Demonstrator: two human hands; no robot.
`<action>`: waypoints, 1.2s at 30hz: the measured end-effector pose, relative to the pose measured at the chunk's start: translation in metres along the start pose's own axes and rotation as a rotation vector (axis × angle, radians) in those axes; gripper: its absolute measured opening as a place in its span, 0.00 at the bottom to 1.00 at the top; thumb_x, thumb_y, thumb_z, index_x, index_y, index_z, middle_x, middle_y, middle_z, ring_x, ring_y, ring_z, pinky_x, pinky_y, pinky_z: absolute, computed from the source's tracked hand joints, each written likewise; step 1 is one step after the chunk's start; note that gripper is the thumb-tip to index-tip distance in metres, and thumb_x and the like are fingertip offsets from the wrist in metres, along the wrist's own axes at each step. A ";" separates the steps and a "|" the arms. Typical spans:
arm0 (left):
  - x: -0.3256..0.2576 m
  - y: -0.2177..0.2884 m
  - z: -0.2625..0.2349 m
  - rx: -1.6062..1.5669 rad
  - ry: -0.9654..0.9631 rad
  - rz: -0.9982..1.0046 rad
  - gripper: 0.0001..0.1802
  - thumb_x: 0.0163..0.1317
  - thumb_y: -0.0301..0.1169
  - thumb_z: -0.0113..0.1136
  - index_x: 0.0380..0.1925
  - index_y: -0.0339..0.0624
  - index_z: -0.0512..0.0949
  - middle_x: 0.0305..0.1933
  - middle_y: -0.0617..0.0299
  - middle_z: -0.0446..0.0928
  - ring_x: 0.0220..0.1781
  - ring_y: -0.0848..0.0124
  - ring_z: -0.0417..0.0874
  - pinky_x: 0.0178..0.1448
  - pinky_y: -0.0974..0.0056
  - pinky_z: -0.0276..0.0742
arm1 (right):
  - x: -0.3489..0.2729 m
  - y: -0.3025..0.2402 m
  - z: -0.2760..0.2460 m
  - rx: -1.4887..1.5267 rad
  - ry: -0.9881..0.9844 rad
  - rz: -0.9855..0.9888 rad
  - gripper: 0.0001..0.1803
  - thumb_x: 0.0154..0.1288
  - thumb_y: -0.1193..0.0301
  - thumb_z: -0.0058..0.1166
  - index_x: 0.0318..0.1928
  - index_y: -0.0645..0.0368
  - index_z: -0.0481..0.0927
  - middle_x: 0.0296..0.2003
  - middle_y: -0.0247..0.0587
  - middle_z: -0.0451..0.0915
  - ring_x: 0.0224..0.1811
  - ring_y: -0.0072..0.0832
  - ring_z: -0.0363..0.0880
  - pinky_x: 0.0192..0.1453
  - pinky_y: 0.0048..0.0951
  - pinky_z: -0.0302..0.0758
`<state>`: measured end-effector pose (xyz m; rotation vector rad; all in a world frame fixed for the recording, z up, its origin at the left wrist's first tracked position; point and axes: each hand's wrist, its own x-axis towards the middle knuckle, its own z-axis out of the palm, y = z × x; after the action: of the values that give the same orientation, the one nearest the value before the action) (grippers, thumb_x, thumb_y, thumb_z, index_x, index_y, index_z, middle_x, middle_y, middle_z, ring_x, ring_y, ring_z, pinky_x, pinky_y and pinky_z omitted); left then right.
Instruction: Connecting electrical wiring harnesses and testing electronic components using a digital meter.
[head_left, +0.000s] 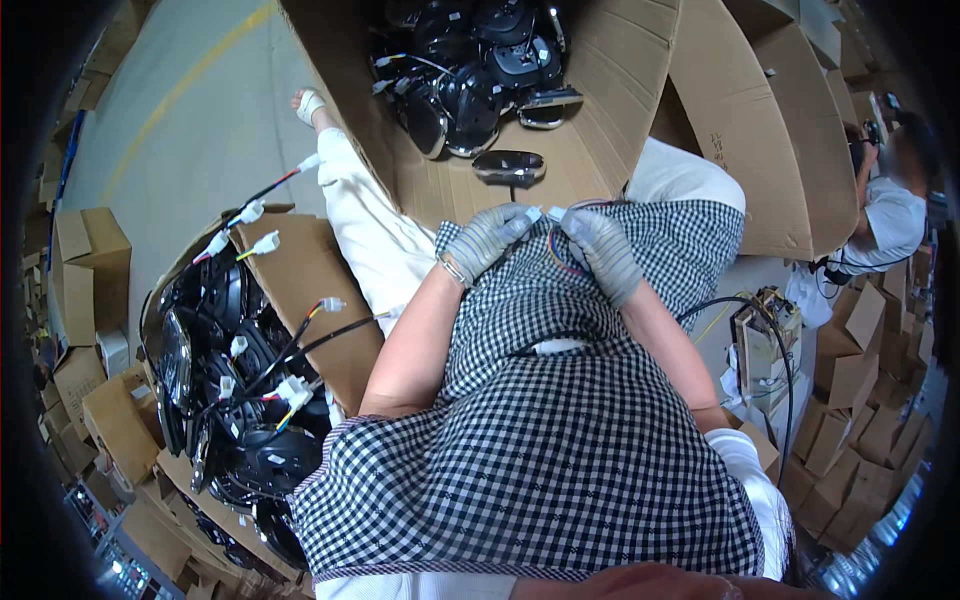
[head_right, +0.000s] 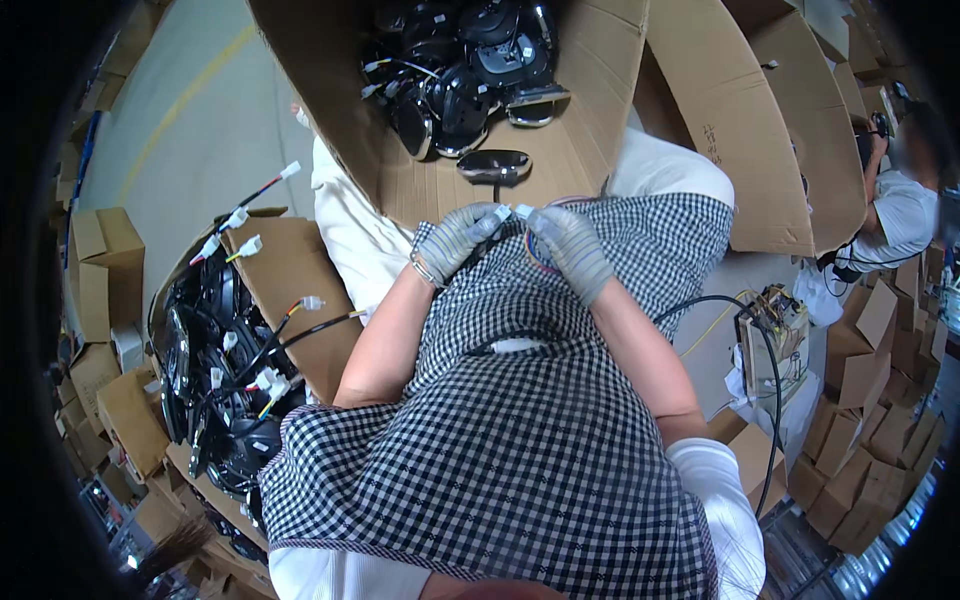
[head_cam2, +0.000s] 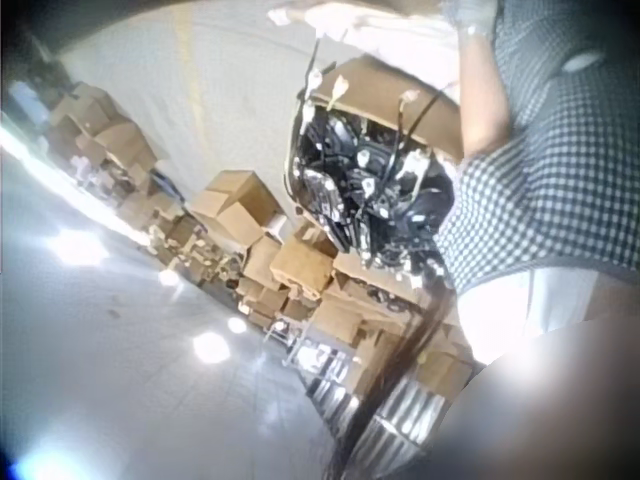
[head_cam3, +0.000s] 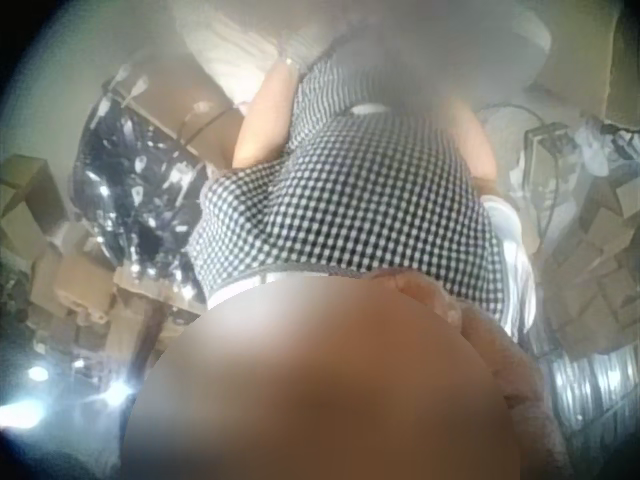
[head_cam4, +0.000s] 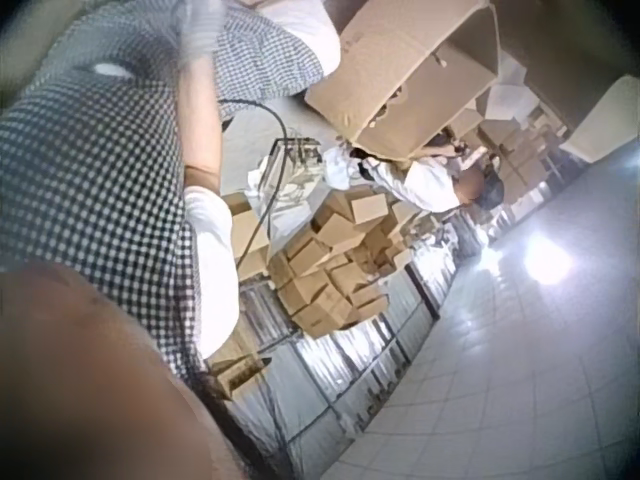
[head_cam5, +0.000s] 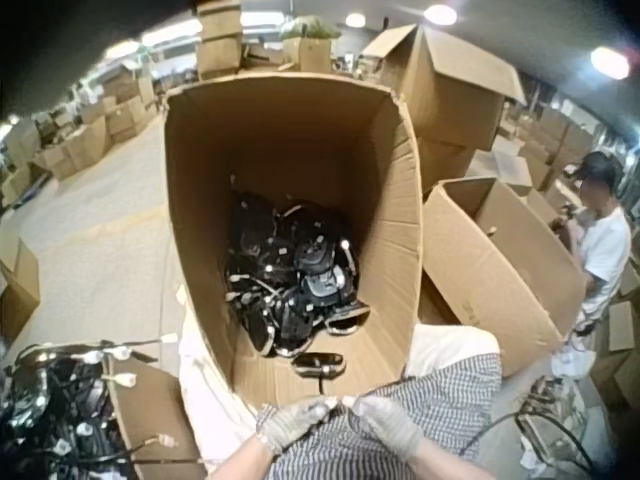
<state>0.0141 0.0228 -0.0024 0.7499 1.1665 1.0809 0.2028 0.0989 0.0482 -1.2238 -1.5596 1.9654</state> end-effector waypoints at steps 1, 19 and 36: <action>-0.007 0.004 0.002 -0.008 -0.014 -0.004 0.21 0.64 0.44 0.58 0.48 0.39 0.77 0.35 0.68 0.76 0.32 0.79 0.73 0.38 0.74 0.71 | 0.002 0.000 0.002 -0.102 -0.002 -0.046 0.15 0.68 0.62 0.52 0.37 0.62 0.81 0.20 0.24 0.70 0.20 0.12 0.63 0.23 0.15 0.59; -0.023 0.002 0.008 1.146 0.319 0.450 0.13 0.52 0.33 0.64 0.38 0.42 0.82 0.30 0.54 0.82 0.30 0.58 0.82 0.34 0.59 0.77 | 0.030 0.012 0.008 0.235 -0.344 0.334 0.14 0.67 0.66 0.47 0.34 0.64 0.82 0.16 0.26 0.68 0.19 0.12 0.64 0.25 0.16 0.62; 0.010 -0.003 -0.011 0.951 0.513 0.399 0.09 0.57 0.35 0.61 0.32 0.41 0.83 0.28 0.54 0.80 0.26 0.62 0.79 0.35 0.60 0.73 | 0.094 -0.020 -0.002 0.014 -0.447 0.203 0.18 0.68 0.57 0.49 0.37 0.60 0.79 0.18 0.27 0.69 0.19 0.15 0.63 0.26 0.19 0.62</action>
<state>0.0050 0.0308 -0.0118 1.5423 2.0807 1.0419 0.1469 0.1743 0.0286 -1.0165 -1.6663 2.5108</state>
